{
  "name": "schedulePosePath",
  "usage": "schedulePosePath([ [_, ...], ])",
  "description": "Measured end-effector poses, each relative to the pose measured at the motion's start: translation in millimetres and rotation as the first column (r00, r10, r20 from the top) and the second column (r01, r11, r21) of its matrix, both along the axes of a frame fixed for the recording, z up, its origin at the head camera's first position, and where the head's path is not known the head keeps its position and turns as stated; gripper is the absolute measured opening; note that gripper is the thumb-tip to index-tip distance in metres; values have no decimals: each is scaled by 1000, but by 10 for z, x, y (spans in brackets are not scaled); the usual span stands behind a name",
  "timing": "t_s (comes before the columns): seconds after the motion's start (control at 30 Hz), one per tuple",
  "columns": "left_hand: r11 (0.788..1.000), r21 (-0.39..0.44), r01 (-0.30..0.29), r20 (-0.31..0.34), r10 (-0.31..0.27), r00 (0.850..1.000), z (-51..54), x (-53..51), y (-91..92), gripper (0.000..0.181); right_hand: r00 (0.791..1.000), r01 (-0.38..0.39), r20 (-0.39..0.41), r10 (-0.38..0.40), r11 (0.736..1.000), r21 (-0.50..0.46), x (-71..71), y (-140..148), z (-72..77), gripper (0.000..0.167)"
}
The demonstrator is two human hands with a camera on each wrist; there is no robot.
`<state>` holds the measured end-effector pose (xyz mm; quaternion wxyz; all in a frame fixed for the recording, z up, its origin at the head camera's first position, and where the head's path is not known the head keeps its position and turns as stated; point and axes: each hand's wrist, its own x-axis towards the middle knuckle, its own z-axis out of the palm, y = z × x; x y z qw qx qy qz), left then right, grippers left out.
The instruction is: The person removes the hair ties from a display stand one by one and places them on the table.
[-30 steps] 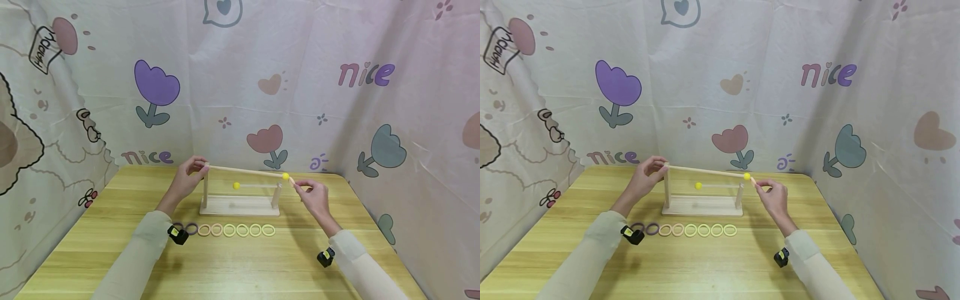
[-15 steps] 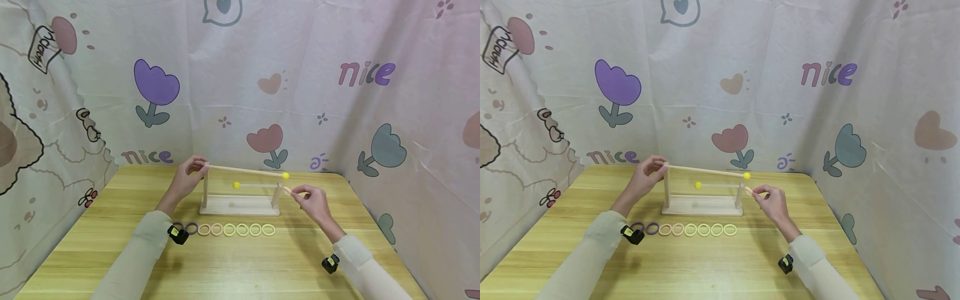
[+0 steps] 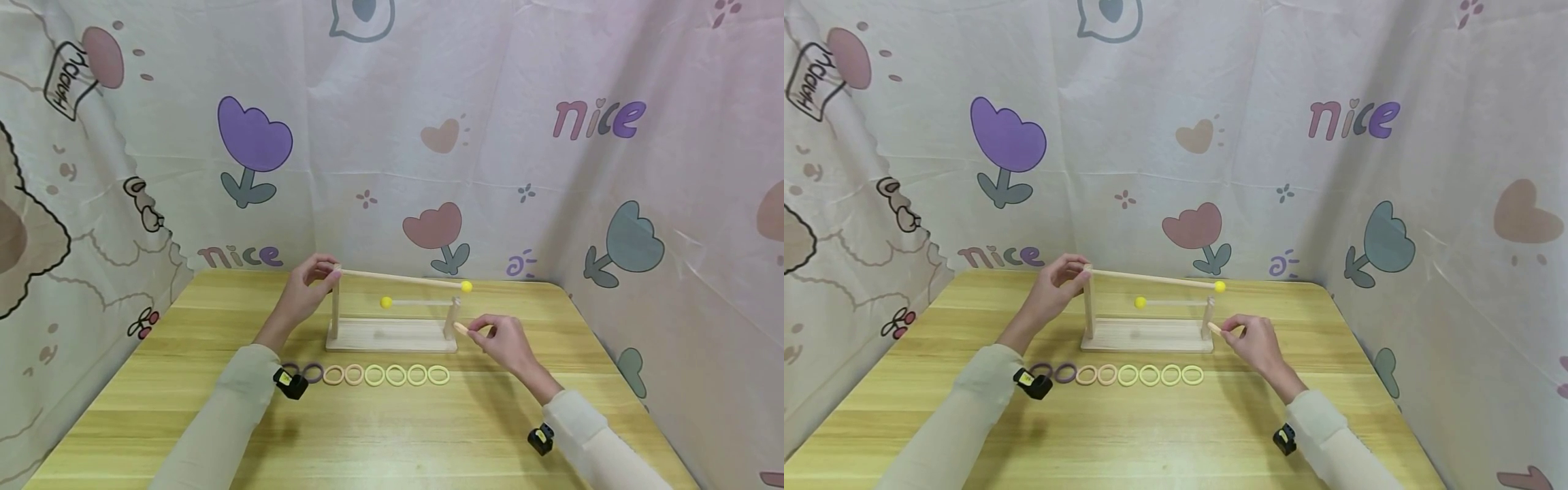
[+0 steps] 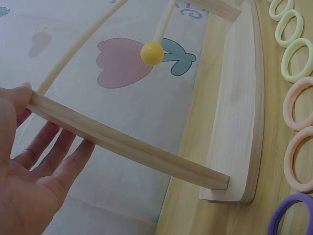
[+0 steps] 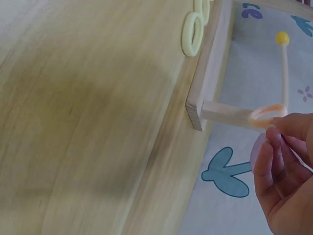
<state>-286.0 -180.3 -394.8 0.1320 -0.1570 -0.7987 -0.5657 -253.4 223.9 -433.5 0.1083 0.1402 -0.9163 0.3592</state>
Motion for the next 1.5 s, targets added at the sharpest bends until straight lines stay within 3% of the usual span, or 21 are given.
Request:
schedulePosePath([
  [0.2, 1000, 9, 3, 2, -3, 1000, 2, 4, 7, 31, 999, -44, -26, 47, 994, 102, 13, -1, -61, 3],
  [0.47, 1000, 8, -1, 7, 1, 1000, 13, 3, 10, 31, 989, -136, -28, 147, 964, 230, 51, 11, -107, 10],
  [0.7, 1000, 14, -4, 5, 4, 1000, 31, 15, 8, 29, 988, -148, 8, 152, 948, 284, 86, 17, -123, 11],
  [0.9, 1000, 11, -7, 8, 7, 1000, 24, 9, 5, 29, 984, -162, -13, 177, 923, 348, 111, 29, -157, 11],
  [1.23, 1000, 11, -1, 5, 1, 1000, 11, 5, 12, 31, 975, -216, 37, 217, 912, 348, 156, 34, -213, 12],
  [1.5, 1000, 2, -8, 17, 8, 1000, 13, 11, 15, 31, 959, -275, 47, 279, 883, 379, 158, 57, -265, 15],
])
